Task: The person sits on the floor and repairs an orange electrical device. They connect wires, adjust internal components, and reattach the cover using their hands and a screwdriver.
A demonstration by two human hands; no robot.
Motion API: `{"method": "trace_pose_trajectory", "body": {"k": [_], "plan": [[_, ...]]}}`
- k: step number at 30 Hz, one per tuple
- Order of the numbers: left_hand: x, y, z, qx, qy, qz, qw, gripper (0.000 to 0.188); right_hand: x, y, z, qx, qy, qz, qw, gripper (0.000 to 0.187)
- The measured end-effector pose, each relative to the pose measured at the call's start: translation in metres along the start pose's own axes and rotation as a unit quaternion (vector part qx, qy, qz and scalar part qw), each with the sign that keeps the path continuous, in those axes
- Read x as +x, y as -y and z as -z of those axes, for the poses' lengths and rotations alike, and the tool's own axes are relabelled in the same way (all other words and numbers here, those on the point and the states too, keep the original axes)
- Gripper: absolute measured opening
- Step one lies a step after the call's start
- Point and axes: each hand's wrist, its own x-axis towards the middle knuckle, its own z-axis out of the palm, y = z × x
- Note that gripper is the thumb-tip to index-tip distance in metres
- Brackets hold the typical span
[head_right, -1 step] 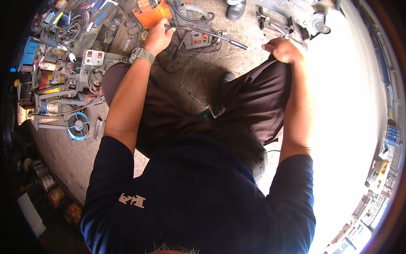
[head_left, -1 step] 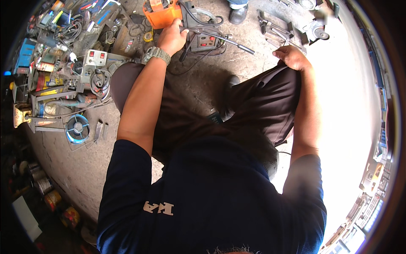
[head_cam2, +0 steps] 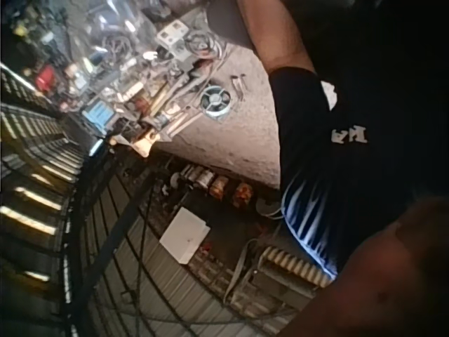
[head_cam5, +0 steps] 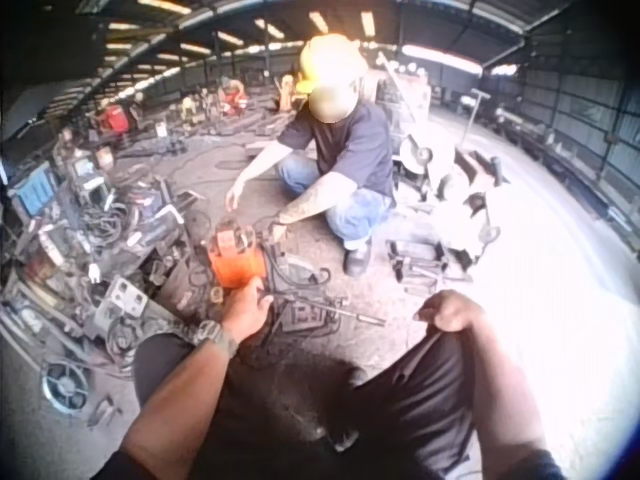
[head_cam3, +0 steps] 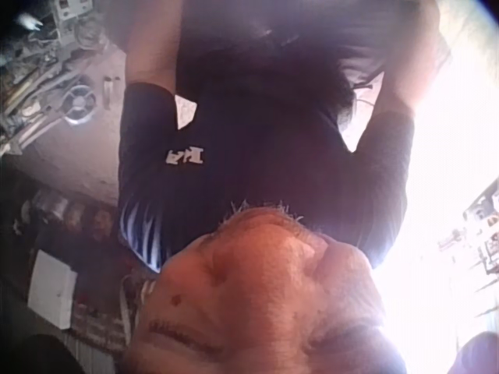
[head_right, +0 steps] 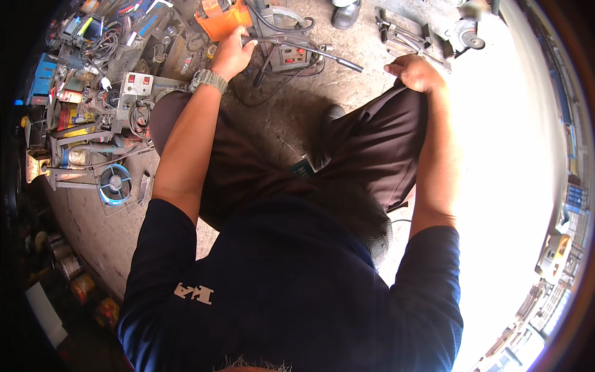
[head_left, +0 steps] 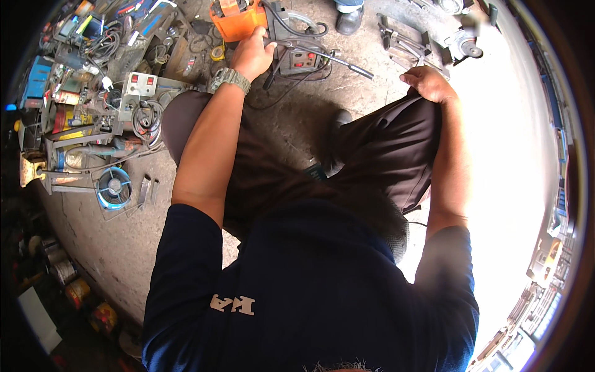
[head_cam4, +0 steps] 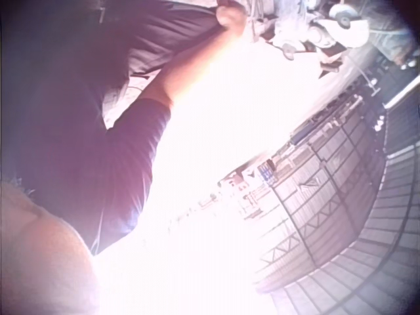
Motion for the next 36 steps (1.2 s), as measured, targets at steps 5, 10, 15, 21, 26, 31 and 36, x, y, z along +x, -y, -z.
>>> {"method": "trace_pose_trajectory", "body": {"k": [5, 10, 15, 21, 26, 31, 36], "plan": [[0.002, 0.0, -0.004, -0.004, -0.033, -0.027, 0.999, 0.033, 0.001, -0.005, -0.001, 0.002, -0.01, 0.007, 1.0, 0.05], [0.005, -0.005, 0.0, 0.05, -0.025, -0.011, 0.998, 0.04, 0.006, -0.005, 0.001, -0.008, -0.027, 0.038, 0.999, 0.051], [0.012, 0.009, -0.002, 0.034, -0.013, -0.03, 0.999, 0.047, 0.002, 0.003, 0.003, 0.011, -0.021, 0.02, 1.0, 0.053], [0.012, 0.013, -0.003, 0.039, -0.024, -0.047, 0.998, 0.051, 0.003, 0.002, 0.003, 0.011, -0.025, 0.038, 0.999, 0.053], [0.01, 0.006, -0.001, 0.036, -0.015, -0.043, 0.998, 0.048, 0.002, -0.001, 0.001, 0.012, -0.034, 0.044, 0.998, 0.053], [0.013, 0.004, -0.003, 0.011, -0.006, -0.008, 1.0, 0.036, -0.003, 0.006, 0.008, -0.013, -0.036, 0.038, 0.999, 0.057], [0.007, 0.007, 0.0, -0.011, -0.009, -0.012, 1.0, 0.035, 0.001, 0.011, 0.003, 0.01, -0.015, 0.013, 1.0, 0.053]]}}
